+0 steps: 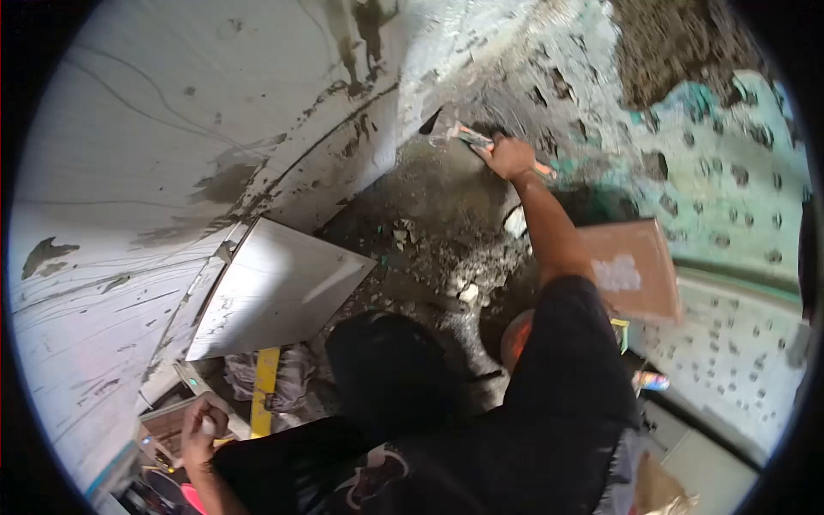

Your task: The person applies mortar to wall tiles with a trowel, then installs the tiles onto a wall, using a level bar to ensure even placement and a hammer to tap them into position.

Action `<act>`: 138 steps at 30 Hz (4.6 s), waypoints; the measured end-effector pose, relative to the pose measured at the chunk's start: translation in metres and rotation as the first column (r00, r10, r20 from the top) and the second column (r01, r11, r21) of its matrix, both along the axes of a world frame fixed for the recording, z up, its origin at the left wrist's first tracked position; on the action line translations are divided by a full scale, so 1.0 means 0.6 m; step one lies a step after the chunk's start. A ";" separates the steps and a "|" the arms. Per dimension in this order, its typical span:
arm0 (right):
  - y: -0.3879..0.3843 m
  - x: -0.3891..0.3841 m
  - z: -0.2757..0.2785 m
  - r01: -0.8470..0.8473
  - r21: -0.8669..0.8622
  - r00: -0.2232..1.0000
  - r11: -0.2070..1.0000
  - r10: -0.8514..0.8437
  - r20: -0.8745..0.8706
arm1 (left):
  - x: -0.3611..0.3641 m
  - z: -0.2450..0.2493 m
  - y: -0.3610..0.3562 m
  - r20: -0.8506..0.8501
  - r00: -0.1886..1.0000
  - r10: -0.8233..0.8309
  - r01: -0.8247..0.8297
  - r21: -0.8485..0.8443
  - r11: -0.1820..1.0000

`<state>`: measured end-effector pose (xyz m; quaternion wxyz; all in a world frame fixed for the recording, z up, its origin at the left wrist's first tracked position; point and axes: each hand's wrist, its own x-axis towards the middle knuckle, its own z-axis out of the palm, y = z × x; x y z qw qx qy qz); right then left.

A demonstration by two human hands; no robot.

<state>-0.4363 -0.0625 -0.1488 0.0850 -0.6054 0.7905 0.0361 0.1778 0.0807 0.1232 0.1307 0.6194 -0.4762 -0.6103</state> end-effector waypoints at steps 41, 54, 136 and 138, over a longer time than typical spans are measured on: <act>0.042 0.024 -0.047 0.278 -0.007 0.956 0.961 -0.275 0.102 | 0.008 0.006 0.033 -0.083 0.993 0.087 -0.099 -0.153 0.983; 0.044 0.019 -0.027 0.086 -0.023 0.995 0.996 -0.084 0.052 | 0.017 0.002 0.015 -0.095 0.992 0.082 -0.093 -0.114 0.989; 0.027 0.019 -0.037 0.261 0.105 0.949 0.960 -0.275 0.153 | 0.053 0.036 0.047 0.074 0.997 -0.025 0.023 0.022 0.999; 0.030 0.021 -0.008 0.175 0.100 0.975 0.980 -0.186 0.121 | 0.051 0.025 0.043 0.023 1.000 -0.020 0.019 0.038 0.999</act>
